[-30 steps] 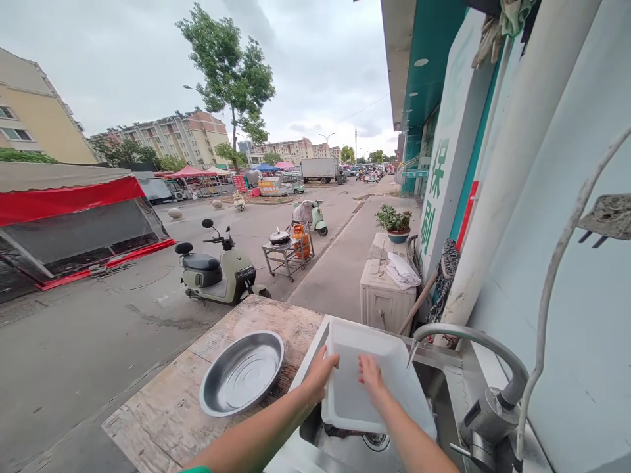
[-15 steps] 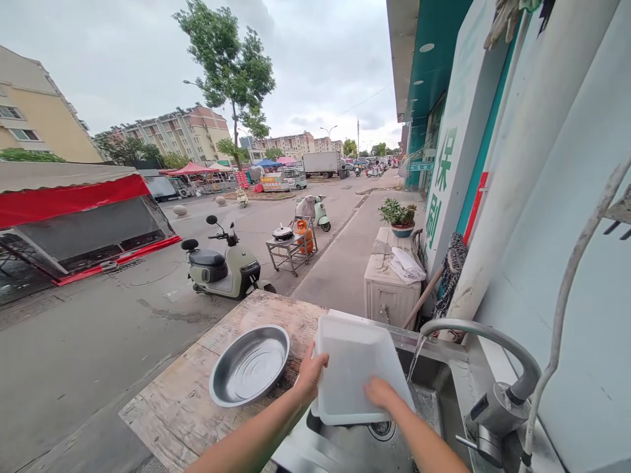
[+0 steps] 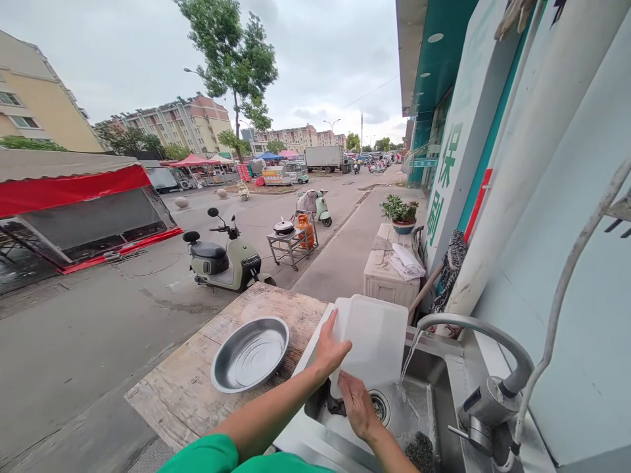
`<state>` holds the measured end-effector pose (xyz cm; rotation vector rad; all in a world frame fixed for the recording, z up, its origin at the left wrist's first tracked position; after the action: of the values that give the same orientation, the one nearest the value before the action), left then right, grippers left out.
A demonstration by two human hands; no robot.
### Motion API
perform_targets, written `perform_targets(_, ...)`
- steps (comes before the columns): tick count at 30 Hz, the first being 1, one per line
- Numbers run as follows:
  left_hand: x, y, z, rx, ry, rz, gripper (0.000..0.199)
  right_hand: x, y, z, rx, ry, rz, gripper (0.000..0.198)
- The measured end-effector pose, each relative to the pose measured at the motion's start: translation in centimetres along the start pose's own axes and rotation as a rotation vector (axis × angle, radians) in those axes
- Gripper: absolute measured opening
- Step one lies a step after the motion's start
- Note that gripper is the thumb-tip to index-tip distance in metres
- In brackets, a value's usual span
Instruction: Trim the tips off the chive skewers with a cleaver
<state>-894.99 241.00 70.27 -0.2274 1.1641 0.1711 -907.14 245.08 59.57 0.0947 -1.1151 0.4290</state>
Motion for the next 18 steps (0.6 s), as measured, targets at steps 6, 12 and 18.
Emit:
perform_targets(6,-2.5,-0.4,2.5,0.043,0.009,0.073,0.090,-8.5,-0.4,4.6,0.017,0.256,-0.196,0.057)
perform_targets(12,-3.3,1.9,1.6,0.081,-0.194,-0.004,0.094,-11.5,0.3,4.0,-0.073,0.425,-0.167,0.033)
perform_targets(18,-4.8,2.6,2.6,-0.034,-0.375,-0.205,0.096,-13.3,3.6,9.5,-0.330,0.535,-0.345,0.024)
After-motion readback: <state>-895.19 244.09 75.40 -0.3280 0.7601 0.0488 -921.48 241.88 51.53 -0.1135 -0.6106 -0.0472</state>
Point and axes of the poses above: each hand's wrist, its own y-axis away from the middle knuckle, its own z-axis out of the back of the hand, x = y × z, the point moved 1 cm from there along -y, towards the middle knuckle, and after that the axes turned 5 degrees about z, right-handed, at the moved point
